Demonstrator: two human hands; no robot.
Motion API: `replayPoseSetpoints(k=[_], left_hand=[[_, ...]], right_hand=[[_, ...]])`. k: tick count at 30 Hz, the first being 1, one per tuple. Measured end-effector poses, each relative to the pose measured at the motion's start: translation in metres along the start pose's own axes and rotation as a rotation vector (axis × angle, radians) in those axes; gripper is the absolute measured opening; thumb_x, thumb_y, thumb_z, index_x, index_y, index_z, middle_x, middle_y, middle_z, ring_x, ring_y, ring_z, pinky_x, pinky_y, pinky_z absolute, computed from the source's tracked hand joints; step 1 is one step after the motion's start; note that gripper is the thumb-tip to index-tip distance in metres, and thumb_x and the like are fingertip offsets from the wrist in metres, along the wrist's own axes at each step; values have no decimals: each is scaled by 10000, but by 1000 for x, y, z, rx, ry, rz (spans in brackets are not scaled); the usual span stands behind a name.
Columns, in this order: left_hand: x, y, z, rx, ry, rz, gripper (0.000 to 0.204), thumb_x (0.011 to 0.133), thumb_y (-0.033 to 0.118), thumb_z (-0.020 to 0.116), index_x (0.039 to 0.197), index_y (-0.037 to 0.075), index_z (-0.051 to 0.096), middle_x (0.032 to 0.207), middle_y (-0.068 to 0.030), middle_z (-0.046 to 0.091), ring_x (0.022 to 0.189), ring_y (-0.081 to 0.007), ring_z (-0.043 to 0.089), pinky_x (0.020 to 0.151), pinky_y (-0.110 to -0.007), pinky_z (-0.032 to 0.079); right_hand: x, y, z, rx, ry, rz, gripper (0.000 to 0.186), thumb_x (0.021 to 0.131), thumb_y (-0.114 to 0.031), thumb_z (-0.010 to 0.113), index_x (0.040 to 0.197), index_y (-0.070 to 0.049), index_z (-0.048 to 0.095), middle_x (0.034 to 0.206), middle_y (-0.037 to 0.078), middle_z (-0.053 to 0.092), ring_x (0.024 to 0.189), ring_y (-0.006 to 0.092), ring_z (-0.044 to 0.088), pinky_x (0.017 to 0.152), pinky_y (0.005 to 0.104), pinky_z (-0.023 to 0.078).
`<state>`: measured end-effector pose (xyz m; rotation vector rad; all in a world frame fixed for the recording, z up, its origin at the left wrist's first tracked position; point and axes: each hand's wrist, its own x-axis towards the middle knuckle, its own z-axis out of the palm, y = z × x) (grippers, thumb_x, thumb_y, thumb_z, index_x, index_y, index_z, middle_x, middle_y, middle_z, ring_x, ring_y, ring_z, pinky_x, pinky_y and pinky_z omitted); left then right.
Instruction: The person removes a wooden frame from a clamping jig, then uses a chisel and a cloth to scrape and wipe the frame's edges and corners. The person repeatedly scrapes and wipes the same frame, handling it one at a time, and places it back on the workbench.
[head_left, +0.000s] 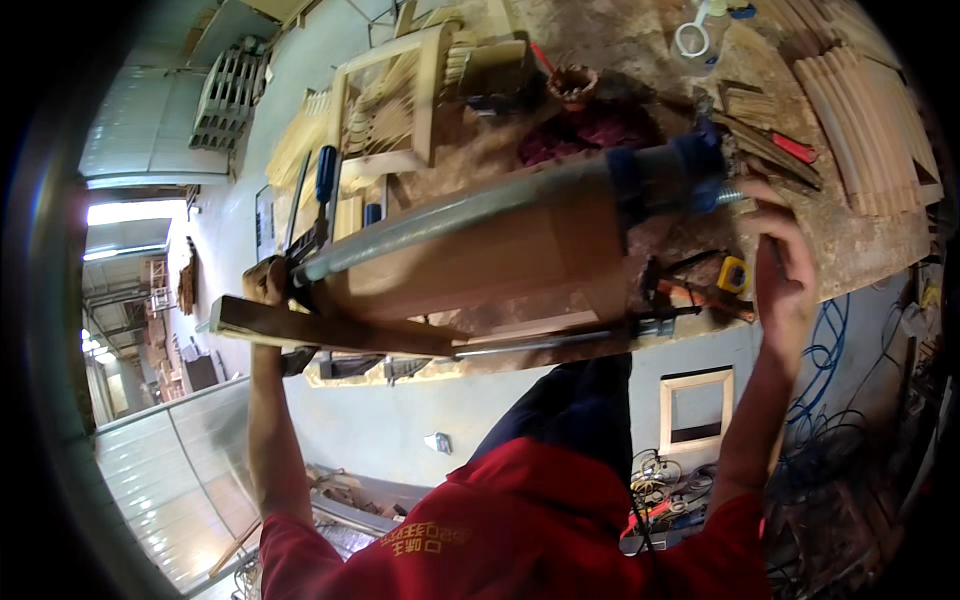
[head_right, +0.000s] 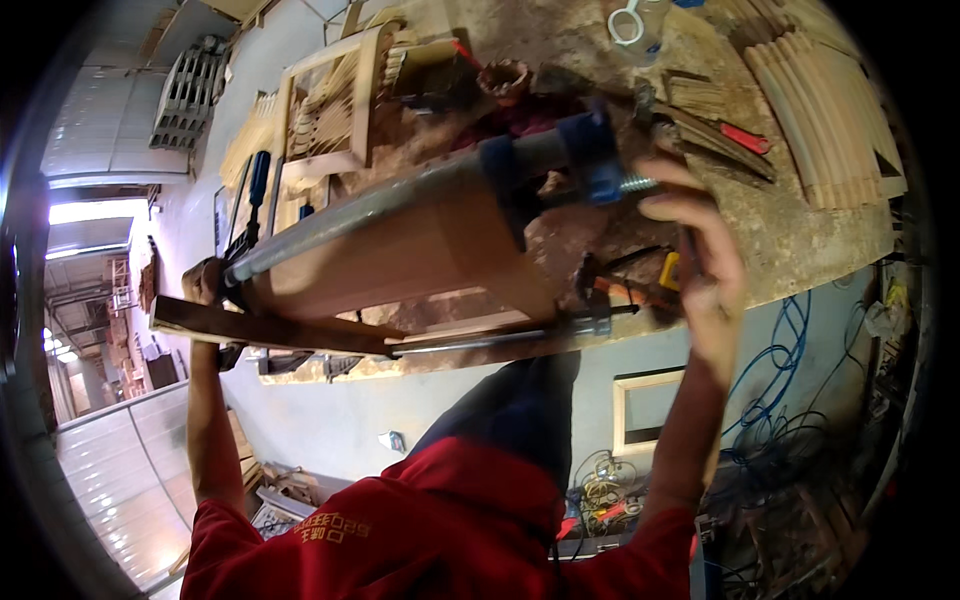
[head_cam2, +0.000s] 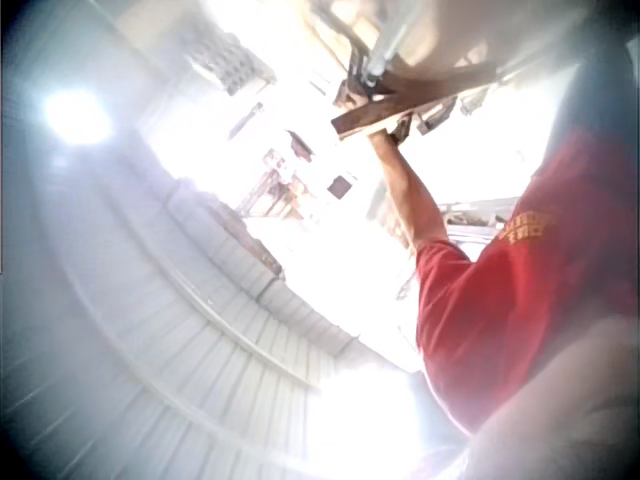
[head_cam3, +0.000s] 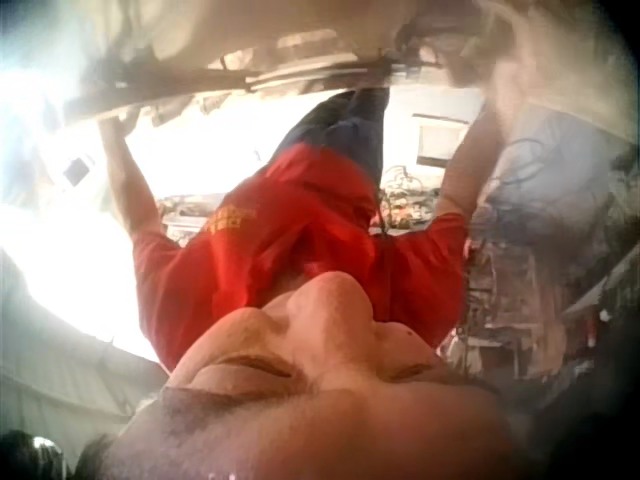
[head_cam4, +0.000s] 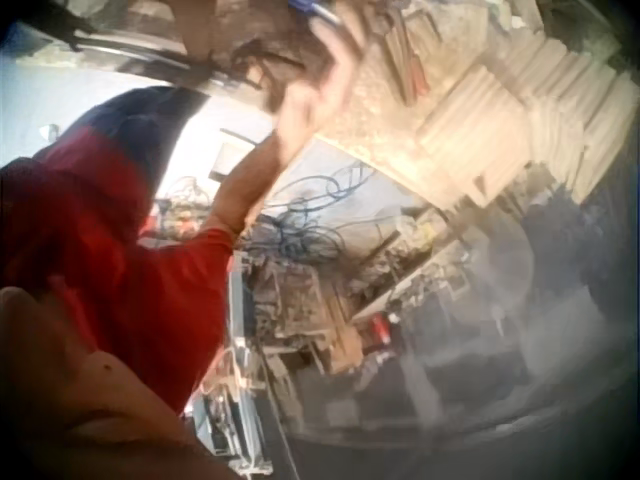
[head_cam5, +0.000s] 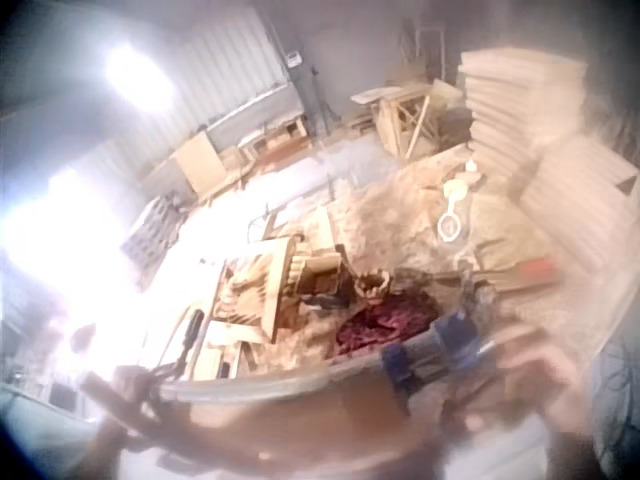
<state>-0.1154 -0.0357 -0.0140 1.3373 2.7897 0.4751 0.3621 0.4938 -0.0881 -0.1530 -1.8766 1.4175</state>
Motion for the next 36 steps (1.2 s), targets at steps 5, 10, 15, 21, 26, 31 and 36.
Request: replayPoseSetpoints(k=[5, 10, 15, 21, 26, 31, 36], left_hand=[[-14, -22, 9, 316, 58, 346, 263, 915, 51, 627, 1176, 15, 636, 993, -138, 696, 914, -322, 648, 836, -444, 507], [-13, 5, 14, 416, 152, 415, 320, 1019, -7, 537, 1330, 63, 567, 1139, -172, 625, 989, -340, 605, 877, -431, 519], [-41, -33, -8, 341, -10, 229, 333, 1046, 10, 546, 1367, 98, 536, 1181, -169, 582, 1002, -305, 627, 881, -413, 521], [-19, 18, 30, -114, 282, 1, 250, 1059, 203, 542, 1011, -9, 664, 913, -141, 676, 857, -229, 648, 775, -358, 516], [2, 64, 25, -206, 280, -135, 369, 1007, 254, 565, 813, -44, 663, 653, -125, 602, 587, -209, 546, 608, -357, 459], [29, 81, 14, -207, 88, -89, 407, 986, 310, 595, 757, -24, 638, 624, -144, 545, 544, -248, 508, 551, -392, 421], [18, 78, 7, -141, 87, -149, 339, 943, 330, 667, 805, 23, 705, 670, -191, 630, 584, -340, 630, 566, -453, 480]], right_hand=[[3, 15, 0, -177, -53, -174, 893, 1002, -772, 235, 1200, 1, 634, 1322, 223, 653, 1356, 421, 537, 1214, 578, 275], [4, 26, 4, -262, 54, -219, 755, 1041, -710, 229, 945, -38, 559, 1133, 230, 714, 1195, 462, 635, 1145, 629, 364], [24, 32, 22, -264, 133, -385, 716, 1064, -664, 274, 754, -30, 395, 972, 221, 729, 953, 417, 691, 868, 581, 552], [35, 5, 31, -339, 166, -152, 770, 1032, -719, 304, 688, -32, 359, 899, 228, 710, 886, 377, 682, 764, 462, 542], [42, -20, 43, -328, 215, 96, 784, 1021, -742, 312, 684, -35, 335, 858, 189, 641, 803, 250, 587, 769, 351, 460], [51, -19, 38, -391, 251, 181, 689, 1078, -636, 300, 705, -58, 344, 740, 43, 416, 717, 142, 395, 662, 303, 300], [36, 6, 19, -362, 196, 178, 597, 1107, -570, 311, 819, -63, 440, 829, 14, 390, 783, 124, 363, 708, 293, 290]])
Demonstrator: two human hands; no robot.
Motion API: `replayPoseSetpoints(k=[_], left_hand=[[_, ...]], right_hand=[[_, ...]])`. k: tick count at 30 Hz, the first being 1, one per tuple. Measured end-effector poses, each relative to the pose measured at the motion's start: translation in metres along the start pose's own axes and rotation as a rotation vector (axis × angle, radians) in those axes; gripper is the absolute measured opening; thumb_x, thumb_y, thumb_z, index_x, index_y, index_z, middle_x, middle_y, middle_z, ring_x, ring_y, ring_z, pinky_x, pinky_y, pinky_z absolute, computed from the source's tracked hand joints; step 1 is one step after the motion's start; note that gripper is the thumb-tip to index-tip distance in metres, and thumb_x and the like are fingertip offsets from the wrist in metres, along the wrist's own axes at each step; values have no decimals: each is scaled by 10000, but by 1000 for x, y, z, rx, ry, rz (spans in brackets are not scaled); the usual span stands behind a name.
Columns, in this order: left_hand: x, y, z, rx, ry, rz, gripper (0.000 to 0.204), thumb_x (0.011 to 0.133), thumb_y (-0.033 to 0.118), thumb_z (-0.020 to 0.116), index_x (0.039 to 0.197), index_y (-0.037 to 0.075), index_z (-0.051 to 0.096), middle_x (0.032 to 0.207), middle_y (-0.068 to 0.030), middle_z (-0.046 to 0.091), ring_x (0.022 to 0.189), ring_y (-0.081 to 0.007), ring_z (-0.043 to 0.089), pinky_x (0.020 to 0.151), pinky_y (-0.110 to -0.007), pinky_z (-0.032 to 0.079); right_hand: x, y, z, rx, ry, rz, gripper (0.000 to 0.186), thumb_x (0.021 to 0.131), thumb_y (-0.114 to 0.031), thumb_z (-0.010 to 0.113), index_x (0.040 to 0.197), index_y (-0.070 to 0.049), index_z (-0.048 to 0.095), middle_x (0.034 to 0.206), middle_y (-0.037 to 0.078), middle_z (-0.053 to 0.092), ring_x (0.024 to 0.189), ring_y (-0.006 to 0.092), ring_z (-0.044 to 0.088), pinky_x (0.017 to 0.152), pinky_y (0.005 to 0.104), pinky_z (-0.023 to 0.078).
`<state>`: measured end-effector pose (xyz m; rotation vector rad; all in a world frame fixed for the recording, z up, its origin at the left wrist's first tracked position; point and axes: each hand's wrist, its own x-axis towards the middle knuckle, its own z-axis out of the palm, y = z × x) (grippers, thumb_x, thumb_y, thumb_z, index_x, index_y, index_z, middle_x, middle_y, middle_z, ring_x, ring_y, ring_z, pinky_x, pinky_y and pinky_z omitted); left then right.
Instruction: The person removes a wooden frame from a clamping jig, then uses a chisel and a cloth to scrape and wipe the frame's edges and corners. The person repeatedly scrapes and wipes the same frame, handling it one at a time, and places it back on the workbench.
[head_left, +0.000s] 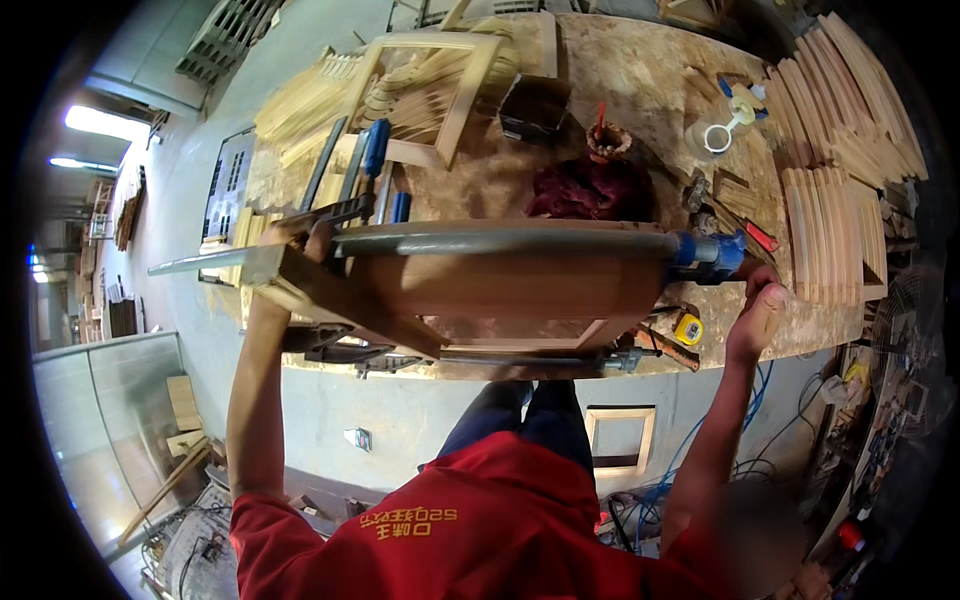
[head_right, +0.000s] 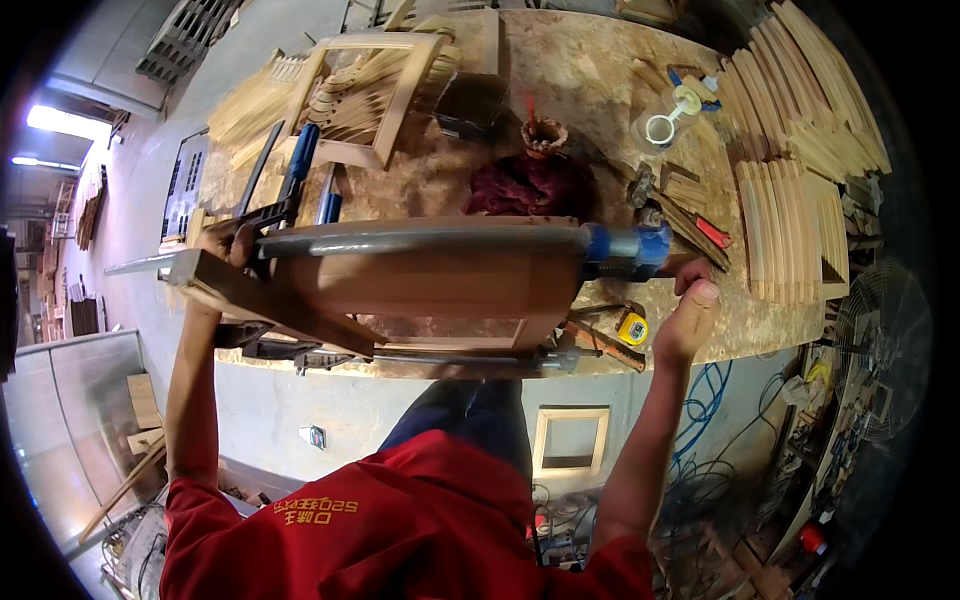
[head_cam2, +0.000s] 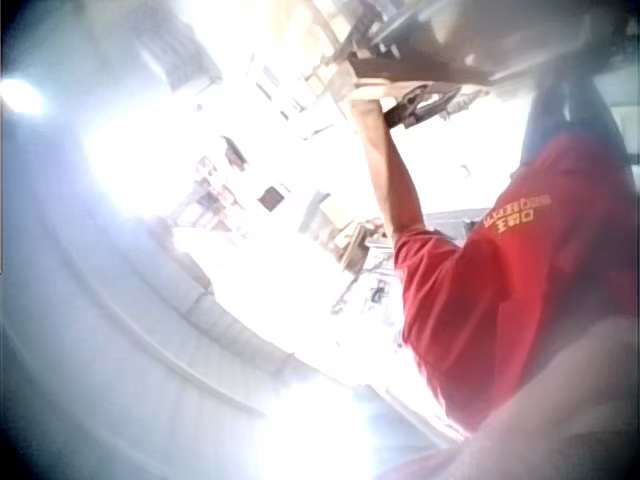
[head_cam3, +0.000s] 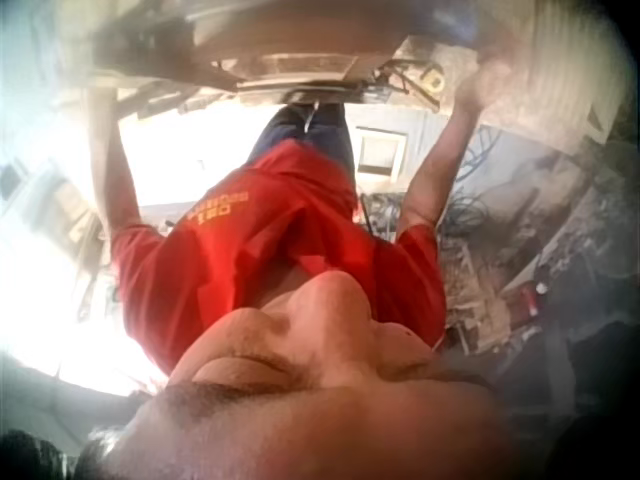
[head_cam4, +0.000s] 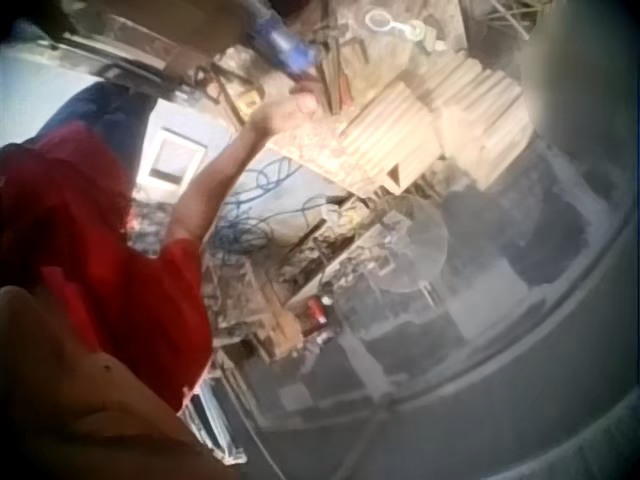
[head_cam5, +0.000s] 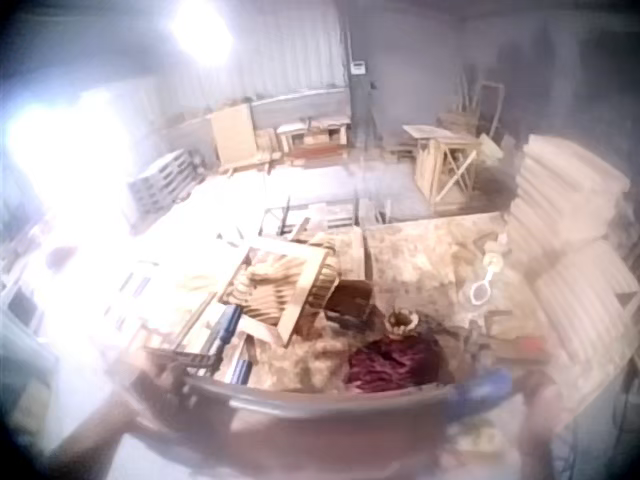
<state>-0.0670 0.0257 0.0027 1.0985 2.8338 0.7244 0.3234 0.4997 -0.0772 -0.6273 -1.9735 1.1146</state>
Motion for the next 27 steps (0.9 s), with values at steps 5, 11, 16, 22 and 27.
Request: replayPoseSetpoints(k=[5, 11, 16, 22, 27], left_hand=[[3, 11, 7, 177, 46, 223, 306, 927, 350, 669, 778, 84, 697, 658, -173, 652, 577, -361, 629, 533, -458, 487], [-16, -28, 11, 92, 32, 132, 340, 941, 295, 666, 1204, 83, 695, 1099, -160, 725, 973, -369, 685, 852, -415, 552], [-93, -58, -34, -541, 537, -564, 399, 1044, 322, 583, 1240, -18, 650, 1194, -139, 693, 1141, -247, 642, 1024, -386, 482], [-98, -102, 12, -1605, -33, -769, 486, 1062, 301, 527, 1383, -60, 582, 1304, -163, 685, 1185, -207, 649, 1049, -338, 504], [-65, -110, 46, -1631, -116, -578, 372, 987, 117, 586, 1299, -73, 654, 1270, -165, 697, 1089, -209, 670, 994, -327, 537]], right_hand=[[-43, 4, 9, 307, 576, 392, 685, 1074, -598, 410, 1390, -2, 525, 1389, 206, 580, 1308, 304, 547, 1202, 473, 351], [-106, -19, 97, 707, 64, 589, 676, 1100, -556, 390, 1500, -14, 444, 1531, 150, 489, 1414, 258, 456, 1240, 436, 261], [-88, -17, 119, 661, 103, 590, 739, 1100, -556, 380, 1617, -38, 274, 1663, 163, 305, 1522, 287, 328, 1270, 426, 214], [-79, -56, 142, 575, 213, 627, 767, 1093, -578, 373, 1625, -41, 244, 1673, 168, 279, 1534, 296, 301, 1294, 446, 184], [-84, -56, 146, 554, 251, 701, 752, 1096, -570, 371, 1645, -79, 215, 1689, 150, 250, 1530, 309, 310, 1292, 450, 188]])
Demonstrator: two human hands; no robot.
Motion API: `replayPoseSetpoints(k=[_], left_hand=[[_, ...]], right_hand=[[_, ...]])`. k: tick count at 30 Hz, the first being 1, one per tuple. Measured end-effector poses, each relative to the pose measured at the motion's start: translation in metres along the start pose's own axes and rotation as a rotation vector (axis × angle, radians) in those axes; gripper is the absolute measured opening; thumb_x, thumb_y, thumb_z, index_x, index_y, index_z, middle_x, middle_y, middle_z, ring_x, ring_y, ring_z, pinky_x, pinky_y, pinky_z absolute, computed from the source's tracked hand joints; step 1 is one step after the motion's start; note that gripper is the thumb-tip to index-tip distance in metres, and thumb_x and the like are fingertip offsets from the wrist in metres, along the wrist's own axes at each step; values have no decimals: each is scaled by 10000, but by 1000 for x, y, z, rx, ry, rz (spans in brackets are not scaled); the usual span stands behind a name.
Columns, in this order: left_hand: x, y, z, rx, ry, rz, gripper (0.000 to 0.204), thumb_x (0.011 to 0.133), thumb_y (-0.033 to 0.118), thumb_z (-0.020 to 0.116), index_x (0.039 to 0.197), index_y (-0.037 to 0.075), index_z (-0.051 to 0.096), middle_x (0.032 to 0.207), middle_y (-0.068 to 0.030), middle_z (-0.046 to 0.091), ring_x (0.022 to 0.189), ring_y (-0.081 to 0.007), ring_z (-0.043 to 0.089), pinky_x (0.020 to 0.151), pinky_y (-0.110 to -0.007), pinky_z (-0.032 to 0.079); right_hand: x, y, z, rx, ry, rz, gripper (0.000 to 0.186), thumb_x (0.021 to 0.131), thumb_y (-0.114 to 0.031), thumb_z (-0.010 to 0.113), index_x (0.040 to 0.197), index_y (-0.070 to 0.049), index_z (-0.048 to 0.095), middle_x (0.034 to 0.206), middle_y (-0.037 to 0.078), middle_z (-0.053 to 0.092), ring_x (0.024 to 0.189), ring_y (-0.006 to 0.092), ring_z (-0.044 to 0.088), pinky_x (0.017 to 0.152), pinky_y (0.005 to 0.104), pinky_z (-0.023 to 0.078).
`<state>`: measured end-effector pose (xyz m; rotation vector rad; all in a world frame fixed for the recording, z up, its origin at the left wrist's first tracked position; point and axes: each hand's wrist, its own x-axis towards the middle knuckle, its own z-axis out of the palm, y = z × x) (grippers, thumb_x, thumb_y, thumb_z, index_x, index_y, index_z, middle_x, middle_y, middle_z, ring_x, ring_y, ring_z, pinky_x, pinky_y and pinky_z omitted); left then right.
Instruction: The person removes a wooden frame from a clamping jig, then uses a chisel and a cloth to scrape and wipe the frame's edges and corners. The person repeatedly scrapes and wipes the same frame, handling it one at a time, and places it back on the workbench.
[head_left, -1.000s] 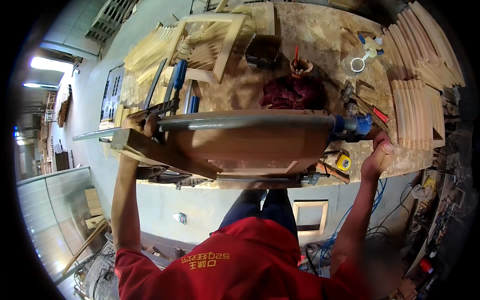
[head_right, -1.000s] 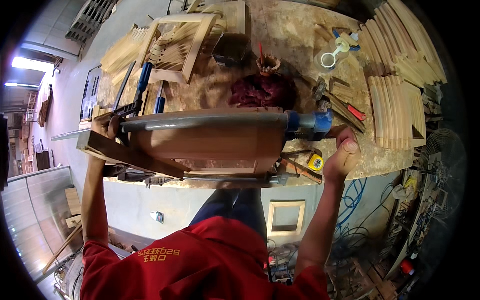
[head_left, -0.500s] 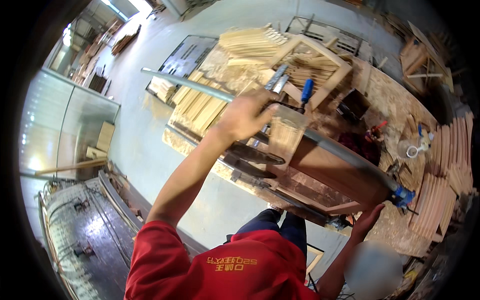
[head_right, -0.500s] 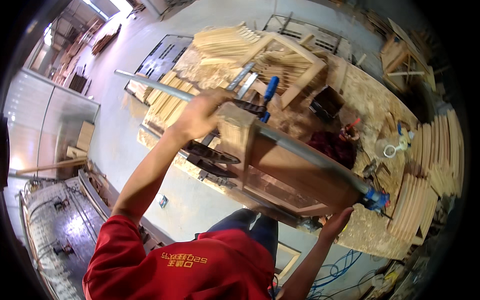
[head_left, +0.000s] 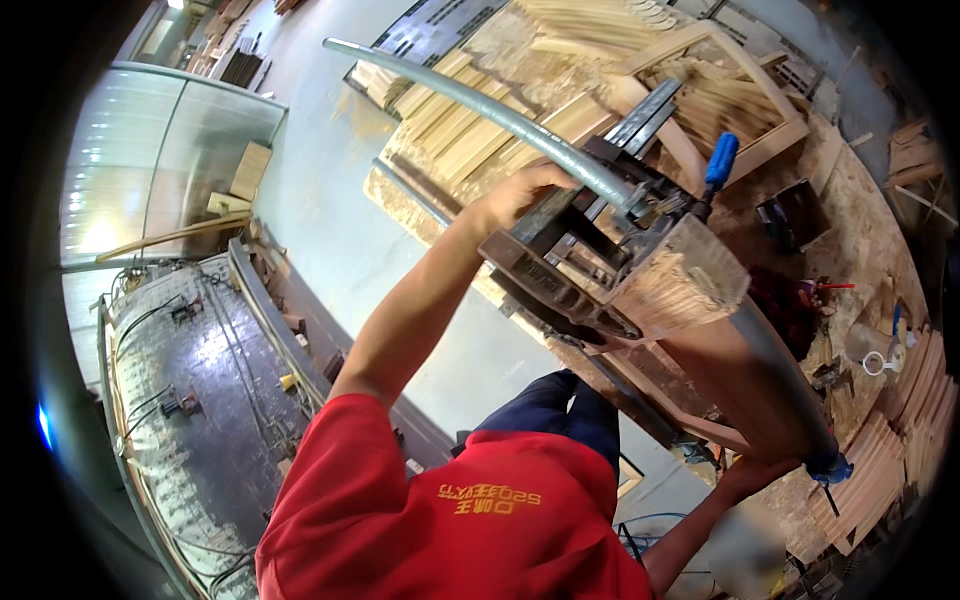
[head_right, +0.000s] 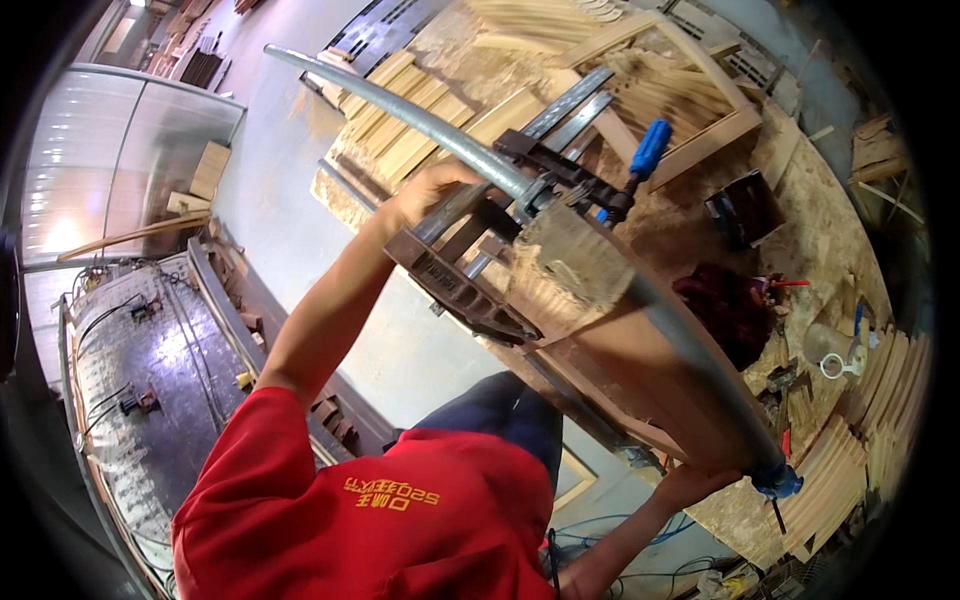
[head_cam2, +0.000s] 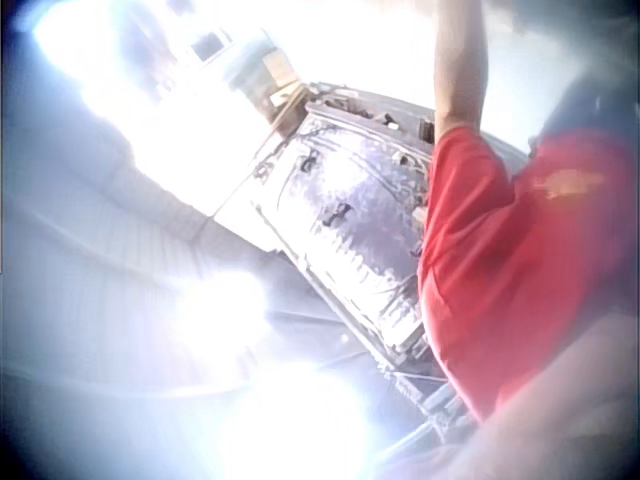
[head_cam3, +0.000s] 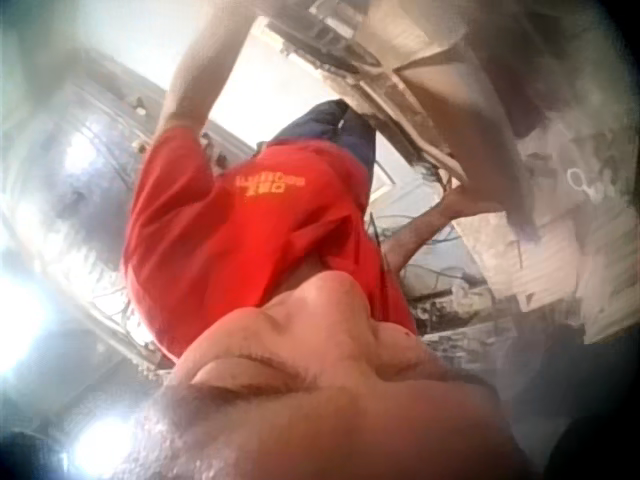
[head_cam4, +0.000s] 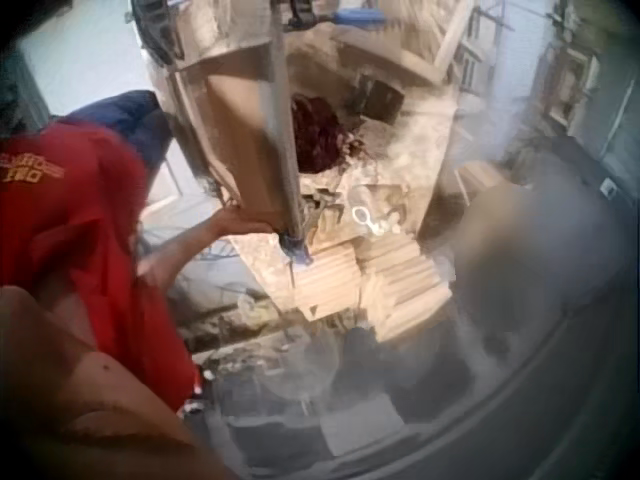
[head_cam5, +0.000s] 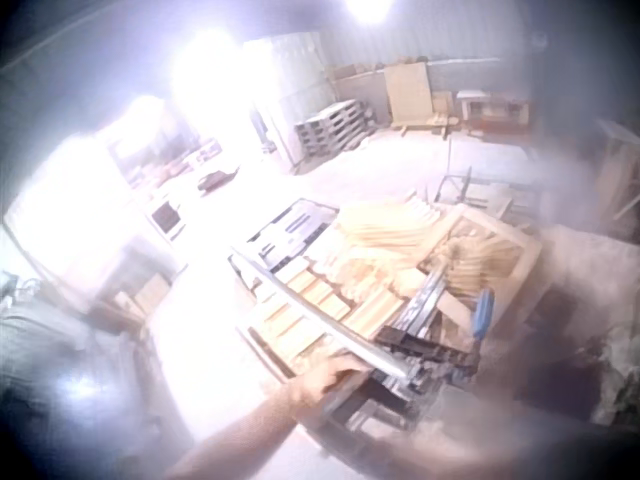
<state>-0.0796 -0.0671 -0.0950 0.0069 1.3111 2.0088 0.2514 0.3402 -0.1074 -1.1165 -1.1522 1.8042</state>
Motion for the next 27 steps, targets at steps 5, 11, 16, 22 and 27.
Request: replayPoseSetpoints(k=[5, 11, 16, 22, 27], left_hand=[[9, -25, -14, 286, 343, 335, 444, 958, 143, 616, 1380, 4, 610, 1213, -112, 691, 1204, -230, 613, 1057, -356, 467], [4, -85, -24, 533, 87, 321, 472, 1025, 357, 654, 1365, 33, 615, 1149, -106, 702, 1067, -186, 694, 907, -320, 565], [15, -55, -4, 295, 105, -96, 419, 1037, 395, 634, 1297, 66, 644, 1039, -33, 689, 867, -111, 667, 682, -238, 546], [-3, -35, 29, 478, 317, -148, 329, 1028, 323, 649, 1174, 28, 660, 759, -18, 619, 563, -103, 591, 487, -256, 505], [-14, -38, 29, 487, 293, -66, 306, 1025, 309, 640, 1119, 19, 670, 764, -24, 621, 564, -104, 589, 487, -259, 502]], right_hand=[[17, 13, -38, -314, -29, -174, 657, 1125, -473, 355, 1592, -17, 280, 1619, 170, 355, 1468, 299, 397, 1249, 443, 285], [8, -1, -17, 5, 42, 43, 690, 1122, -527, 300, 1614, -44, 272, 1667, 140, 306, 1502, 279, 338, 1276, 437, 198], [6, 6, -15, 79, 142, 154, 606, 1138, -451, 322, 1616, -79, 299, 1686, 91, 291, 1528, 243, 290, 1284, 405, 142], [13, 37, -97, -655, -114, -157, 577, 1128, -330, 422, 1611, -49, 276, 1668, 121, 300, 1495, 236, 359, 1259, 401, 240], [13, 48, -127, -1068, -103, -232, 586, 1117, -248, 487, 1602, -10, 258, 1646, 159, 315, 1480, 228, 383, 1236, 404, 313]])
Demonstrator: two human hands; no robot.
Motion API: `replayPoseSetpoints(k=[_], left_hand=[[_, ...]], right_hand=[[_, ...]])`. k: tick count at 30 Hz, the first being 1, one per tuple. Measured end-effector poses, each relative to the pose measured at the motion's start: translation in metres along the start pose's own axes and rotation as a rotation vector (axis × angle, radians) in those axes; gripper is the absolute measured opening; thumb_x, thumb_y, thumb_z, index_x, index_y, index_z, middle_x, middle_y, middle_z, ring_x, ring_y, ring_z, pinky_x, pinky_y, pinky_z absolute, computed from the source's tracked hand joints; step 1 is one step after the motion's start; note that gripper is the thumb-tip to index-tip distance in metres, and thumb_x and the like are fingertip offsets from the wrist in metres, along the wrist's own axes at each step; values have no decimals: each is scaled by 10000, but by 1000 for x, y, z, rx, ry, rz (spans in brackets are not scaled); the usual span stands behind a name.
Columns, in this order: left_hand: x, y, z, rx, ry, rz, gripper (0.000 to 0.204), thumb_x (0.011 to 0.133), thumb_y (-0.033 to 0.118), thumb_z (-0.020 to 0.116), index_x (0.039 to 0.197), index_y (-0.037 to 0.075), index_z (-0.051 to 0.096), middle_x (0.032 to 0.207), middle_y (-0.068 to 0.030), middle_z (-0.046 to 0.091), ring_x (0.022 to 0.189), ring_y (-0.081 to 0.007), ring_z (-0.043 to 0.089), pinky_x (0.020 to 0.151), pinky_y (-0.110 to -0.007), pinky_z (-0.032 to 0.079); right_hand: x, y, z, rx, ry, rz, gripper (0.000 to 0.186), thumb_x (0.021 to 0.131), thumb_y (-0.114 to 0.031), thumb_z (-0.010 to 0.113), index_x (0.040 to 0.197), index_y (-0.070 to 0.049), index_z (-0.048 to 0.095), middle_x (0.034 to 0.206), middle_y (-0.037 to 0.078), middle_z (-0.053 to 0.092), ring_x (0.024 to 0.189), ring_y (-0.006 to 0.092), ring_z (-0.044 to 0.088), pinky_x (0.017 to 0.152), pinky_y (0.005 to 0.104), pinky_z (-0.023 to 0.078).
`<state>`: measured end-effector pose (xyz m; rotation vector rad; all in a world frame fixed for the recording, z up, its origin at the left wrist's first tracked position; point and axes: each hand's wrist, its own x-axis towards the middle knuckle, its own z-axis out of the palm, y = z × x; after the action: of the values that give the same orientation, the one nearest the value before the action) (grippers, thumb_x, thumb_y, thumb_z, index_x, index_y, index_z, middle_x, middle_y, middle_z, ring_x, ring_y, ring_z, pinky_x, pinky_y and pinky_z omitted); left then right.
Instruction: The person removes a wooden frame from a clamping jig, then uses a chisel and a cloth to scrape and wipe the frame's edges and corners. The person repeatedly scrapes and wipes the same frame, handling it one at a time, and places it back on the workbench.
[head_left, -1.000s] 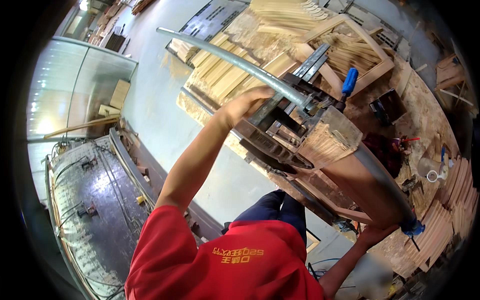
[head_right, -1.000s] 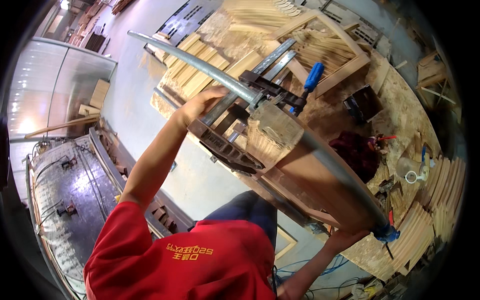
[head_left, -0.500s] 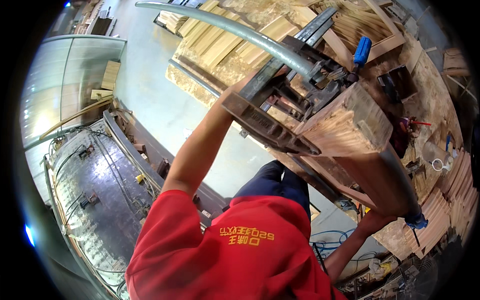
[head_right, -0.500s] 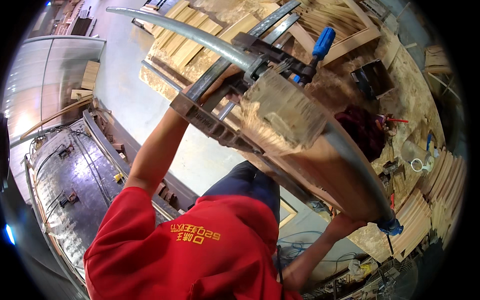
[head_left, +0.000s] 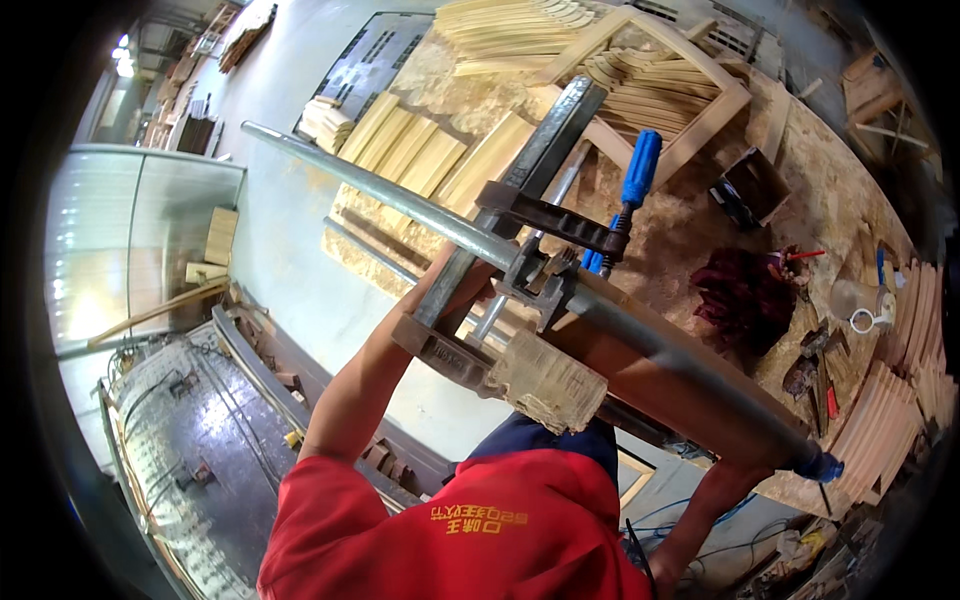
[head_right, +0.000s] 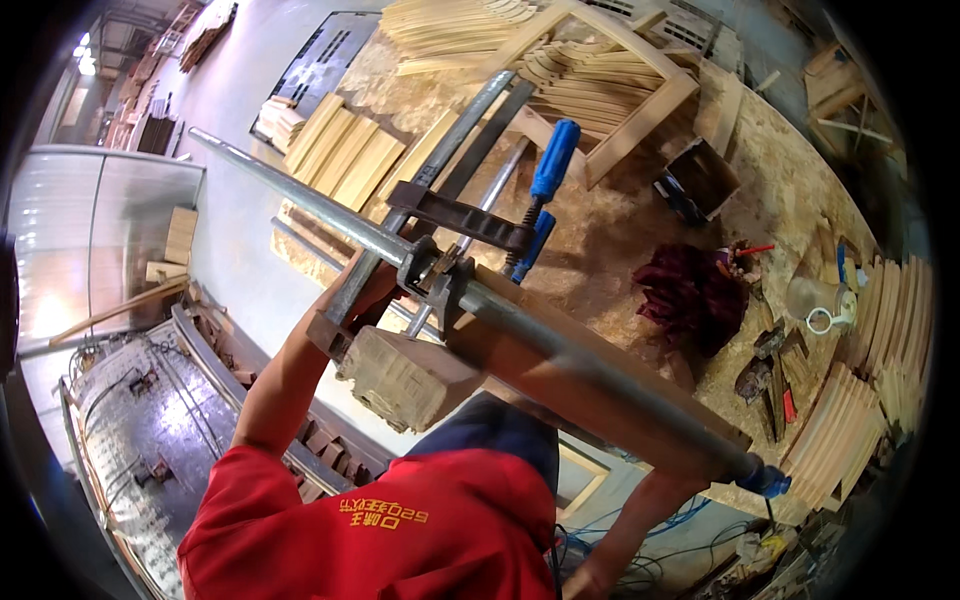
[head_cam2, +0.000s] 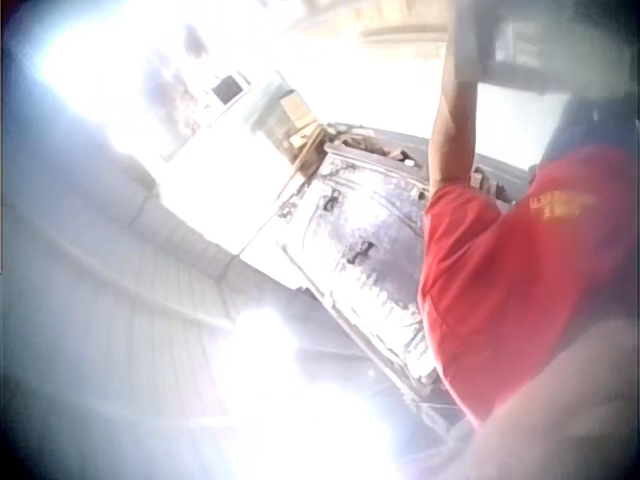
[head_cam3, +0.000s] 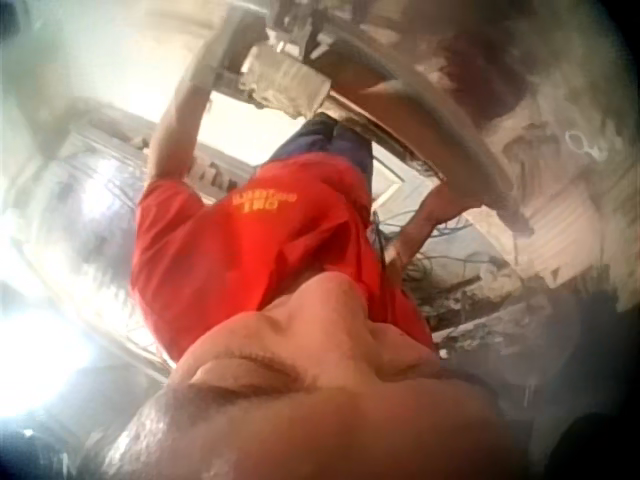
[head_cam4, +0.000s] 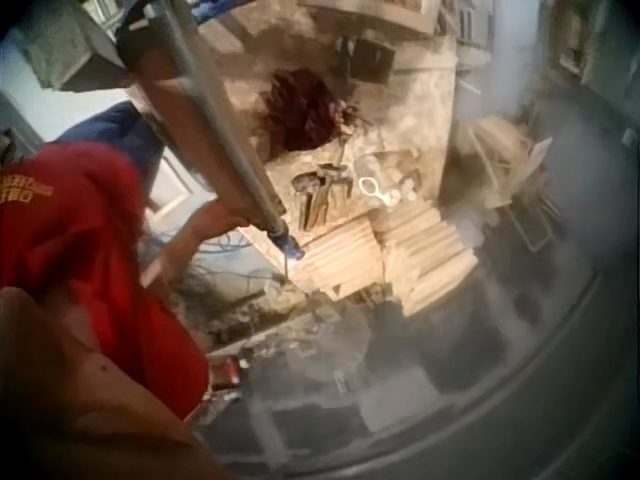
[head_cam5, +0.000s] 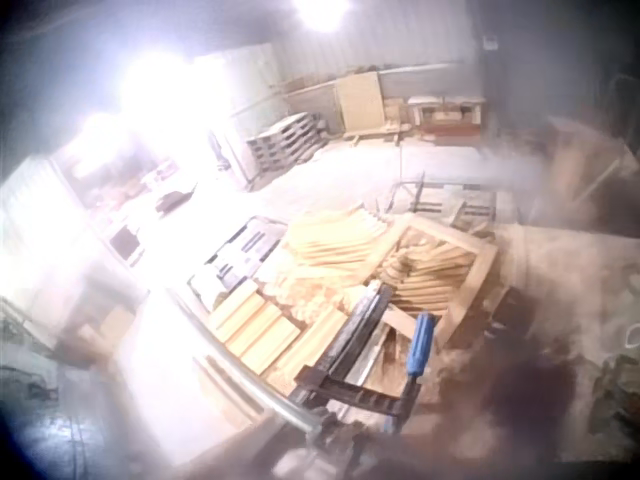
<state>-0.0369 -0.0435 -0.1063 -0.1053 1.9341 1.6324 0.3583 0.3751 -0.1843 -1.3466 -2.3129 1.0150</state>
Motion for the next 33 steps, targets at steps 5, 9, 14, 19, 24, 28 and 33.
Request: replayPoseSetpoints(k=[5, 9, 14, 19, 24, 28, 33], left_hand=[[5, -25, -25, 64, -51, 76, 380, 1035, 345, 647, 1308, 81, 621, 938, -49, 675, 735, -126, 670, 601, -282, 577], [5, -32, -39, -208, -114, 267, 578, 1027, 300, 653, 1512, 54, 459, 1394, -149, 602, 1273, -264, 590, 1136, -446, 446], [-14, 37, -11, -645, -27, 93, 552, 1029, 323, 558, 1462, -13, 493, 1421, -165, 577, 1319, -294, 537, 1151, -422, 416], [-10, 85, -14, -1312, -42, 430, 480, 962, 362, 686, 1238, -19, 590, 1224, -175, 656, 1169, -280, 641, 1139, -454, 438], [-4, 98, -26, -1643, -163, 313, 288, 1068, 280, 579, 862, 85, 528, 655, 22, 398, 593, -128, 417, 723, -304, 479], [-37, 98, -24, -1417, -20, 341, 323, 1067, 261, 562, 778, 129, 499, 648, 61, 372, 607, -81, 408, 708, -291, 483], [-97, 89, -58, -1582, -111, 413, 402, 1116, 287, 477, 748, 124, 459, 653, 53, 405, 627, -82, 411, 747, -274, 481]], right_hand=[[-12, -88, 7, 760, 113, 75, 618, 1096, -246, 533, 1607, -26, 264, 1640, 167, 325, 1485, 252, 376, 1242, 419, 294], [3, -87, 8, 1099, 135, 117, 647, 1063, -217, 592, 1603, -41, 281, 1611, 169, 364, 1444, 271, 426, 1203, 430, 354], [1, -130, 9, 717, 229, 93, 695, 992, -122, 675, 1573, -28, 304, 1554, 175, 423, 1326, 289, 526, 1056, 438, 497], [3, -147, 9, 707, 254, 58, 732, 979, -131, 695, 1579, -33, 287, 1560, 184, 412, 1339, 288, 512, 1073, 438, 489], [7, -164, 25, 741, 248, 54, 728, 992, -207, 671, 1588, -42, 287, 1577, 179, 396, 1367, 291, 486, 1101, 442, 458], [18, -197, 41, 669, 219, -27, 724, 999, -253, 649, 1592, -47, 289, 1587, 174, 387, 1384, 292, 469, 1116, 442, 438], [0, -272, 68, 633, 149, -170, 724, 1007, -312, 623, 1597, -54, 292, 1599, 168, 376, 1406, 294, 448, 1136, 442, 412]])
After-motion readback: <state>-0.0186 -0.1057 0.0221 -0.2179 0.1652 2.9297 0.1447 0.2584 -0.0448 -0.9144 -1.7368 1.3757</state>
